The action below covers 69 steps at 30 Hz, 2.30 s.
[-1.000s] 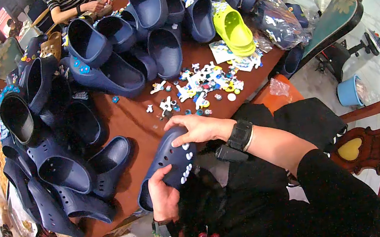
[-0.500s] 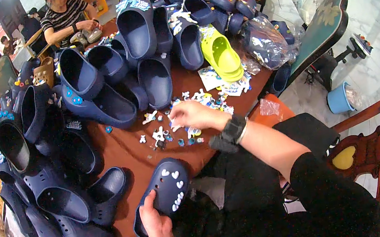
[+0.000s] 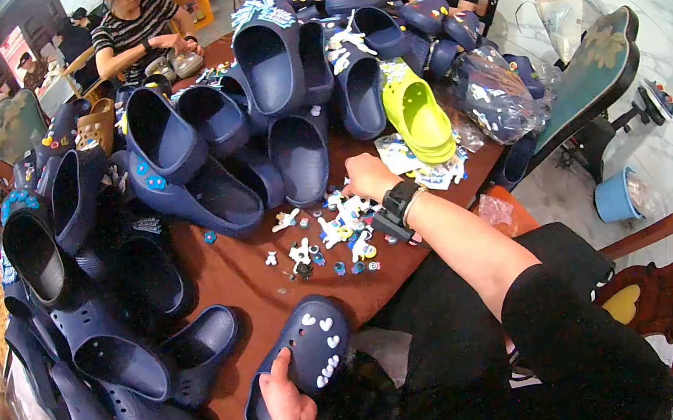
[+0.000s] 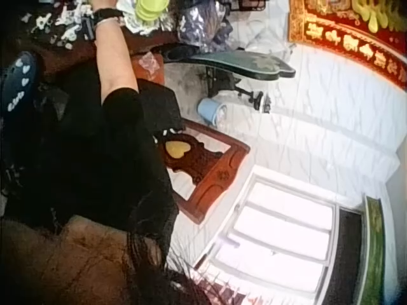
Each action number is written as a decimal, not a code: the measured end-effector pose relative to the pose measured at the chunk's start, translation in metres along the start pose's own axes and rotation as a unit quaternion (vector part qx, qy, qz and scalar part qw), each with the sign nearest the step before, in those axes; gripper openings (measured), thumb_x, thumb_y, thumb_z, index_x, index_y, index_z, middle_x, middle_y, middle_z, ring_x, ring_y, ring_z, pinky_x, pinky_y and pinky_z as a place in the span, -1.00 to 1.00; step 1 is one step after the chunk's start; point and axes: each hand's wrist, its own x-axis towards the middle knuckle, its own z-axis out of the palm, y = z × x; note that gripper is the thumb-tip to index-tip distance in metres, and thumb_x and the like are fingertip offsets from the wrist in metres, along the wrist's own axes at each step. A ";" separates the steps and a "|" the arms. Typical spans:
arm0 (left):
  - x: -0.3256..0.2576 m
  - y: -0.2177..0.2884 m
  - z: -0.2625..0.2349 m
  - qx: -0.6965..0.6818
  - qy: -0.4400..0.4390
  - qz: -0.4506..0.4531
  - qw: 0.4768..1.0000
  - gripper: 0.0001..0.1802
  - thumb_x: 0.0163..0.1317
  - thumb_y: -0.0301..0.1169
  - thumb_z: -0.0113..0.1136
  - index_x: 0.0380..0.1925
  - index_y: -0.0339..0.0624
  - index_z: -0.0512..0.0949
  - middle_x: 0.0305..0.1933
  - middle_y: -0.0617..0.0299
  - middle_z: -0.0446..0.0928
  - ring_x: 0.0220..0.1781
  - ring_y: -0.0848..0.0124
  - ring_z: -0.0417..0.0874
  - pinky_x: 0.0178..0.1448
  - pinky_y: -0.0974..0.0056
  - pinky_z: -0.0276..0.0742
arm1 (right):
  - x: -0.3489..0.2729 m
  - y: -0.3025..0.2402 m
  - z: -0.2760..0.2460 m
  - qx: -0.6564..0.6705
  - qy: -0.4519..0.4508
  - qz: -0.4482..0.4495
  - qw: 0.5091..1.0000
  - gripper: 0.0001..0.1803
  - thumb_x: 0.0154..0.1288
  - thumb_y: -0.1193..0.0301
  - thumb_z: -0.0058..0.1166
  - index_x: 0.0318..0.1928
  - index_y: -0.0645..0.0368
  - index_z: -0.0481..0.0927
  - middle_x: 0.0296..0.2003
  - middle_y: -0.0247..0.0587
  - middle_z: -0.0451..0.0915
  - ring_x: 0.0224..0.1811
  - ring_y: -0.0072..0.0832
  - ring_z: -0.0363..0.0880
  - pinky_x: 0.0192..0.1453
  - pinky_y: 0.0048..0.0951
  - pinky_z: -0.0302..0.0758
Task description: Manually attaching decorative charms to foam clog-style shoes.
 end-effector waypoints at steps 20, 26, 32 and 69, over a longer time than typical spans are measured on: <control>-0.016 0.005 0.012 -0.012 -0.084 0.021 0.996 -0.81 0.24 -0.45 0.18 -0.24 -0.38 0.58 -0.21 0.07 0.65 -0.22 0.31 0.70 -0.10 0.24 0.63 | -0.120 -0.076 -0.046 0.487 -0.128 -0.106 0.857 -0.84 0.18 0.48 0.22 -0.21 0.23 0.65 -0.30 -0.24 0.67 -0.24 -0.53 0.62 -0.10 -0.46 0.54; -0.016 0.004 0.007 -0.002 -0.088 0.026 0.996 -0.83 0.26 -0.45 0.17 -0.26 -0.38 0.58 -0.26 0.11 0.65 -0.30 0.36 0.69 -0.16 0.30 0.63 | -0.170 -0.135 -0.012 0.395 -0.113 -0.229 0.882 -0.84 0.11 0.44 0.22 -0.28 0.20 0.64 -0.33 -0.17 0.65 -0.15 -0.31 0.61 0.00 -0.33 0.48; -0.017 -0.003 0.004 -0.007 -0.094 0.021 0.995 -0.82 0.28 -0.45 0.15 -0.27 -0.38 0.60 -0.26 0.13 0.65 -0.31 0.42 0.69 -0.22 0.35 0.60 | -0.187 -0.152 0.010 0.264 -0.079 -0.227 0.934 -0.84 0.04 0.44 0.29 -0.31 0.11 0.64 -0.07 -0.29 0.58 0.13 -0.26 0.39 0.20 -0.21 0.31; -0.025 -0.027 0.005 0.038 -0.085 0.049 0.994 -0.69 0.27 -0.48 0.15 0.00 -0.39 0.54 -0.06 0.09 0.63 -0.12 0.30 0.68 -0.01 0.24 0.58 | -0.169 -0.166 -0.012 0.137 -0.291 -0.137 0.937 -0.22 0.03 0.38 0.29 0.28 -0.07 0.21 0.21 -0.08 0.35 0.28 -0.02 0.26 0.25 0.10 0.22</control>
